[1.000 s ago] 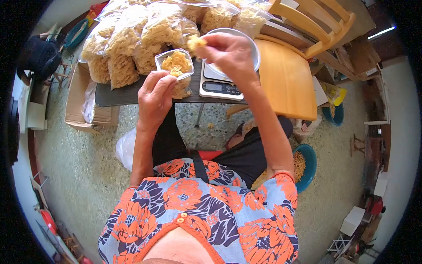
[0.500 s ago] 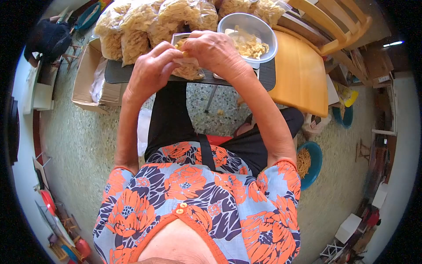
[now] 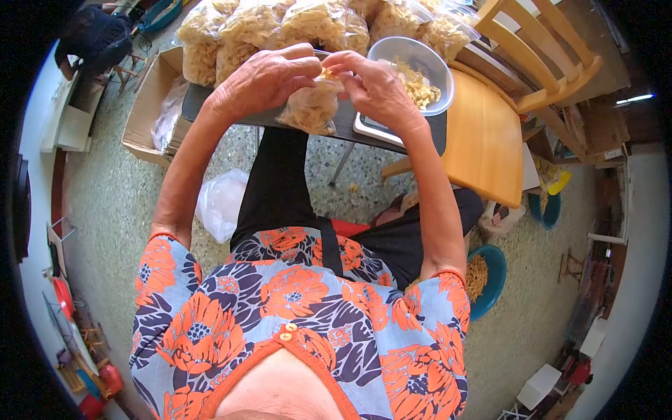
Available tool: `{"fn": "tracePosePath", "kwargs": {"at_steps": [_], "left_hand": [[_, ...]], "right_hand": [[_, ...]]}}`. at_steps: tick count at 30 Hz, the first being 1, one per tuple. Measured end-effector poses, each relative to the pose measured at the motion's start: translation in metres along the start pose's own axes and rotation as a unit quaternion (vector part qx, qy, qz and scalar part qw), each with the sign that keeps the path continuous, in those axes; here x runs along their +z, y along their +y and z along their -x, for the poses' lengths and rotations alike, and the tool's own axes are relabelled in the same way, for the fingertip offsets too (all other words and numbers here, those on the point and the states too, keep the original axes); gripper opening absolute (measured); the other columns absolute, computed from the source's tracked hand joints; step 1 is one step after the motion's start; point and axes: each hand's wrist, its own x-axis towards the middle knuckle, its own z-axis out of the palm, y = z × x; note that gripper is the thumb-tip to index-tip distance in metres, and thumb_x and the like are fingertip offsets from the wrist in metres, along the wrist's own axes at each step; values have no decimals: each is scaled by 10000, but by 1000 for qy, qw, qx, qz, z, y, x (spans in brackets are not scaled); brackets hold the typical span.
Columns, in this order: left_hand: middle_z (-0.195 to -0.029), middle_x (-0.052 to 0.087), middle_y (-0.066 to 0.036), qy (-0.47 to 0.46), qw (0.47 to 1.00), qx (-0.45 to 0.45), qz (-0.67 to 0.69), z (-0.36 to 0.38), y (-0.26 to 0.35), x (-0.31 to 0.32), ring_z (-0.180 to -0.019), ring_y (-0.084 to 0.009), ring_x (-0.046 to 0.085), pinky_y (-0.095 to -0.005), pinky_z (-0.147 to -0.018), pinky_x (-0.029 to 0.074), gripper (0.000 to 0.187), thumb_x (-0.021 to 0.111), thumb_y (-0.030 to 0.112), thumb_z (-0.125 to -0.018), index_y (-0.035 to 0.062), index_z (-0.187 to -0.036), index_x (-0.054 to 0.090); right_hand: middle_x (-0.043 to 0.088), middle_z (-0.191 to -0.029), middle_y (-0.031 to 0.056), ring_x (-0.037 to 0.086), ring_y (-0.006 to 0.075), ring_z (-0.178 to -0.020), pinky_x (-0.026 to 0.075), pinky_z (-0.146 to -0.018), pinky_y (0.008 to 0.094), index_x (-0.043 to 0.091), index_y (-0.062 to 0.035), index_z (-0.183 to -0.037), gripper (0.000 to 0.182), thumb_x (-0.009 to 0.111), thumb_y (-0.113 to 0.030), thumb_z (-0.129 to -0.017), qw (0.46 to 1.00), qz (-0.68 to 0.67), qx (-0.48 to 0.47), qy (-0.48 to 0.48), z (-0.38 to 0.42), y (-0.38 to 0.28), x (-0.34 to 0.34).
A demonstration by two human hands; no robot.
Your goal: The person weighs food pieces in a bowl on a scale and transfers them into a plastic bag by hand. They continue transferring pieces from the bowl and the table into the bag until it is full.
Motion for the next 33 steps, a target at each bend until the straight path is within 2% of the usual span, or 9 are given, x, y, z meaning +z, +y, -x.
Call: {"fn": "tracePosePath", "kwargs": {"at_steps": [1, 4, 14, 18, 20, 21, 24, 27, 33], "left_hand": [[-1009, 592, -134, 1, 1000, 1, -1, -2, 0, -1, -879, -404, 645, -488, -741, 531, 106, 623, 188, -1020, 89, -1047, 595], [-968, 576, -140, 13, 1000, -1, -7, -6, 0, -3, -849, -397, 641, -486, -722, 528, 131, 648, 206, -1010, 90, -1046, 599], [-1029, 634, -140, 24, 999, -23, -18, 1, 14, -15, -891, -407, 672, -475, -746, 558, 227, 744, 181, -925, 92, -1101, 630], [-1123, 672, -146, 25, 997, -52, -45, 9, 19, -10, -956, -416, 693, -464, -808, 587, 389, 778, 189, -874, 118, -1237, 658], [-1122, 676, -140, 17, 997, -61, -51, 11, 23, -9, -957, -399, 697, -452, -825, 590, 410, 774, 182, -871, 122, -1265, 676], [-1123, 676, -138, 18, 997, -63, -50, 13, 25, -9, -963, -392, 698, -451, -832, 588, 393, 771, 172, -871, 116, -1251, 689], [-1083, 667, -134, 27, 996, -70, -39, 13, 28, -5, -957, -370, 689, -447, -840, 579, 355, 764, 146, -859, 99, -1208, 723], [-958, 619, -128, 41, 997, -50, -41, 11, 30, 0, -910, -358, 658, -453, -805, 559, 356, 772, 154, -821, 88, -1168, 729], [-932, 612, -118, 4, 997, -72, -8, 12, 29, 3, -907, -359, 653, -468, -795, 537, 289, 808, 211, -798, 76, -1042, 733]], "right_hand": [[773, -1045, 142, 730, 194, -819, 588, -760, 362, 656, -95, -1286, 324, 648, -65, -963, 998, 55, -42, -7, -1, 0, -2], [767, -1050, 142, 714, 196, -795, 585, -762, 351, 667, -94, -1272, 322, 678, -75, -951, 988, 139, -68, -27, 4, -7, -11], [715, -938, 132, 701, 372, -849, 566, -743, 423, 725, -58, -987, 127, 769, -143, -903, 948, 208, -220, 97, -2, 8, -1], [692, -893, 126, 698, 358, -825, 562, -727, 426, 715, -57, -948, 114, 773, -144, -902, 946, 233, -197, 110, 0, 11, 3], [690, -859, 96, 695, 251, -716, 556, -656, 342, 716, -28, -938, 150, 820, -115, -872, 929, 249, -236, 138, 2, 5, 4], [673, -914, 117, 702, 335, -819, 565, -724, 424, 693, -59, -944, 136, 784, -148, -896, 948, 216, -199, 121, 7, 1, 4], [660, -967, 120, 699, 352, -844, 566, -729, 433, 674, -59, -972, 148, 783, -114, -887, 969, 167, -164, 77, 15, -6, 2], [641, -996, 124, 685, 376, -877, 564, -733, 447, 645, -52, -975, 154, 765, -66, -881, 950, 207, -213, 94, 15, -4, 3], [632, -989, 126, 679, 375, -884, 565, -743, 453, 605, -43, -940, 130, 719, -12, -886, 941, 218, -231, 118, 20, -8, 11]]}}
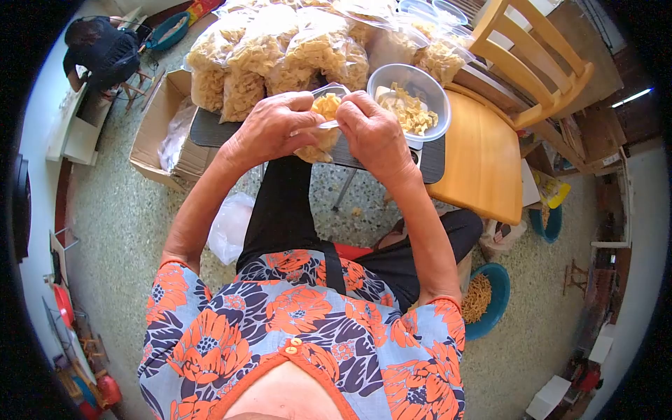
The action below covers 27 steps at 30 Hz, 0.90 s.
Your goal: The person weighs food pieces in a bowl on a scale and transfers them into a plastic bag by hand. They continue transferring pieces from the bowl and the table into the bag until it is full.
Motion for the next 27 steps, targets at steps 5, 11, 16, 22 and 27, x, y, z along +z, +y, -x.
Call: {"fn": "tracePosePath", "kwargs": {"at_steps": [5, 11, 16, 22, 27], "left_hand": [[-922, 614, -115, -34, 999, -10, 11, -5, 2, -2, -918, -358, 656, -475, -803, 528, 290, 851, 251, -755, 65, -937, 722], [-913, 608, -113, -81, 993, -66, -47, -11, 12, 5, -959, -346, 653, -477, -832, 533, 296, 872, 231, -715, 57, -886, 703], [-919, 600, -117, 9, 998, -24, -55, -3, 13, 12, -922, -364, 646, -474, -796, 540, 233, 825, 166, -766, 62, -913, 675], [-975, 640, -119, 79, 996, -19, -45, 1, 13, 8, -898, -357, 671, -456, -746, 555, 162, 754, 107, -842, 69, -943, 633], [-1034, 683, -83, -28, 999, -6, -41, 2, 15, 1, -932, -329, 693, -428, -727, 570, 97, 673, 122, -922, 81, -990, 617]], "right_hand": [[658, -970, 103, 684, 313, -848, 562, -726, 368, 619, -34, -894, 154, 732, 61, -850, 999, 20, -20, 44, -5, -7, 3], [650, -941, 102, 680, 312, -841, 560, -730, 368, 624, -41, -889, 156, 731, 64, -845, 998, 27, -29, 59, -4, -9, 1], [660, -948, 128, 692, 357, -847, 573, -719, 407, 604, -51, -884, 124, 704, 16, -858, 998, 8, 32, 47, 2, 3, -5], [692, -946, 120, 690, 352, -778, 570, -701, 389, 597, -58, -871, 136, 707, 12, -832, 996, -40, 68, 35, 3, 6, -6], [756, -1018, 89, 700, 266, -715, 548, -643, 377, 606, -67, -872, 97, 684, -55, -815, 996, 58, 22, -57, 7, 11, -2]]}}
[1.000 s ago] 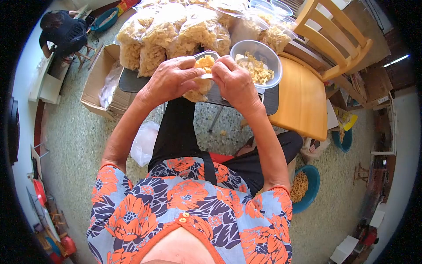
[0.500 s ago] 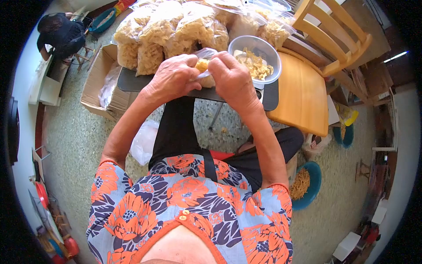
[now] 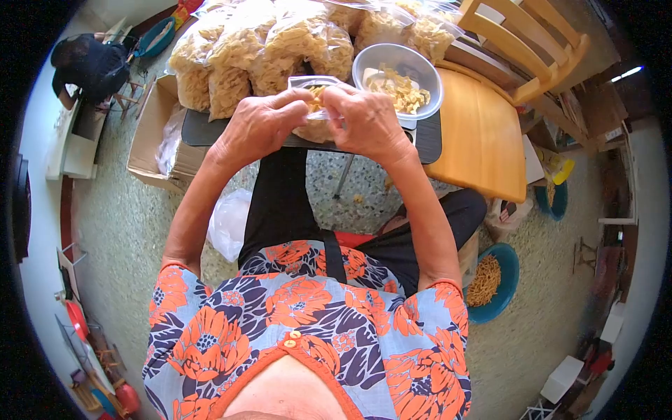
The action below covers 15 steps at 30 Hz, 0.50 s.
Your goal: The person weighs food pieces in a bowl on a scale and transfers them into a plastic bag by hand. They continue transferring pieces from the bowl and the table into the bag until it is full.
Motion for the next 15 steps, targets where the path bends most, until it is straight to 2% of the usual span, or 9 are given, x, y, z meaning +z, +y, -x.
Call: {"fn": "tracePosePath", "kwargs": {"at_steps": [1, 5, 8, 9, 10, 13, 15], "left_hand": [[-995, 680, -90, 14, 999, 29, -22, -2, -4, 3, -903, -322, 689, -428, -725, 565, 107, 659, 108, -920, 77, -1008, 605], [-910, 650, -112, -9, 995, 50, -82, -4, -15, 2, -830, -309, 667, -433, -719, 545, 128, 662, 94, -895, 69, -991, 581], [-924, 657, -116, 11, 997, 36, -61, -7, -11, 2, -805, -334, 669, -443, -693, 541, 125, 660, 97, -901, 69, -988, 574], [-958, 664, -125, -2, 999, 4, -51, -5, -10, 1, -795, -345, 687, -446, -680, 553, 106, 684, 89, -903, 61, -979, 617], [-958, 664, -125, -3, 999, 10, -49, -3, -7, -1, -795, -345, 687, -446, -680, 553, 106, 684, 89, -903, 61, -979, 617], [-1022, 662, -115, 55, 997, -47, 26, -1, 2, -4, -804, -328, 715, -420, -701, 581, 108, 770, 57, -872, 45, -963, 712], [-1019, 659, -115, 66, 995, -59, 44, 0, 9, -2, -785, -320, 708, -419, -691, 575, 121, 780, 57, -869, 39, -967, 714]], "right_hand": [[725, -923, 109, 691, 343, -764, 546, -685, 431, 599, -69, -863, 83, 672, -80, -823, 1000, 2, 20, -18, 0, -4, -2], [660, -832, 126, 689, 359, -800, 537, -673, 456, 605, -72, -891, 90, 677, -81, -838, 999, 35, 8, -28, 3, 7, 0], [657, -834, 125, 684, 365, -782, 537, -667, 458, 608, -73, -901, 83, 674, -87, -853, 1000, 12, 0, 0, 2, 7, 2], [682, -884, 114, 698, 351, -790, 549, -665, 443, 622, -78, -922, 93, 697, -87, -868, 1000, 10, 7, 4, 3, 6, 1], [682, -884, 114, 698, 351, -790, 549, -665, 443, 622, -78, -922, 93, 697, -87, -868, 1000, 14, 11, 6, 4, 4, 1], [720, -996, 75, 723, 310, -815, 575, -681, 393, 650, -86, -942, 133, 760, -90, -868, 998, -39, -2, 51, 5, 2, 2], [717, -997, 74, 718, 313, -804, 575, -680, 391, 650, -84, -928, 132, 766, -88, -864, 996, -47, 0, 74, 5, 1, 3]]}}
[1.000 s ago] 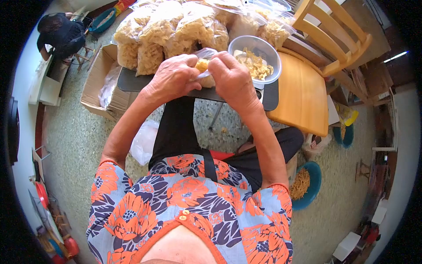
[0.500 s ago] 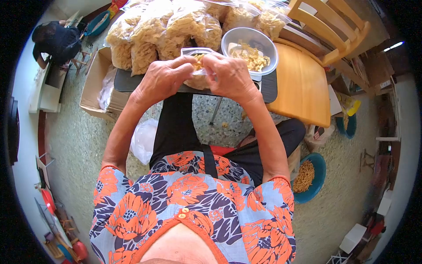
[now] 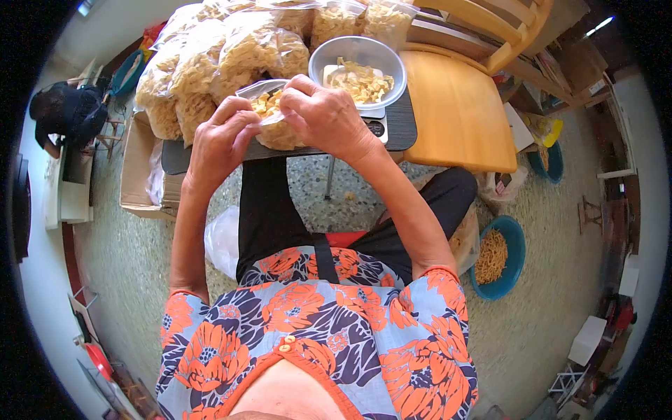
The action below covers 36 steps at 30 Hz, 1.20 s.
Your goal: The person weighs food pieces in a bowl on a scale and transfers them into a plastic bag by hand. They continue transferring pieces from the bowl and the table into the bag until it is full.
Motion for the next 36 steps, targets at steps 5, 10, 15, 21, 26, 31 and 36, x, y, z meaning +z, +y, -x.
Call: {"fn": "tracePosePath", "kwargs": {"at_steps": [5, 10, 15, 21, 26, 31, 36], "left_hand": [[-972, 647, -120, 37, 997, -43, 47, 4, 3, 11, -753, -274, 677, -377, -655, 543, 152, 808, 55, -870, 10, -984, 718], [-915, 637, -117, 78, 995, -28, 55, 4, -3, 17, -766, -337, 698, -442, -653, 553, 118, 782, 77, -882, 52, -962, 700], [-862, 619, -111, 118, 989, -54, 72, 6, -2, 20, -727, -305, 660, -400, -652, 540, 109, 788, 65, -886, 46, -978, 733], [-821, 609, -105, 169, 980, -70, 77, 5, 5, 29, -713, -255, 633, -373, -647, 527, 115, 799, 41, -872, 27, -973, 746], [-825, 618, -103, 193, 975, -70, 88, 4, 10, 31, -727, -236, 633, -357, -652, 527, 134, 800, 8, -857, 12, -980, 746], [-840, 626, -103, 194, 975, -66, 82, 1, 16, 30, -735, -236, 638, -354, -667, 537, 145, 801, -9, -848, 9, -982, 747], [-855, 636, -106, 183, 976, -76, 92, 2, 16, 34, -741, -252, 652, -361, -676, 544, 134, 800, 10, -855, 16, -977, 746]], "right_hand": [[660, -978, 91, 691, 302, -757, 557, -659, 415, 674, -95, -972, 117, 743, -116, -880, 999, -46, -5, -12, 0, 6, 2], [695, -1022, 82, 674, 213, -672, 542, -659, 371, 715, -105, -1048, 260, 830, -104, -815, 989, -103, 103, 3, -4, 7, -30], [748, -1051, 134, 727, 303, -858, 573, -783, 439, 690, -133, -1161, 299, 762, -218, -884, 940, 276, 153, -127, 0, 65, -72], [751, -1029, 156, 720, 364, -1002, 565, -874, 475, 678, -159, -1190, 338, 739, -222, -863, 855, 349, 262, -280, -13, 81, -65], [753, -1000, 157, 733, 341, -964, 579, -864, 452, 706, -155, -1165, 301, 718, -185, -866, 883, 309, 264, -233, -4, 93, -50], [754, -945, 148, 755, 273, -886, 596, -820, 379, 731, -120, -1131, 237, 670, -87, -904, 958, 122, 241, -98, 3, 102, -53], [761, -909, 127, 745, 248, -794, 592, -775, 351, 727, -88, -1135, 220, 664, -70, -925, 956, 124, 253, -77, 5, 100, -66]]}}
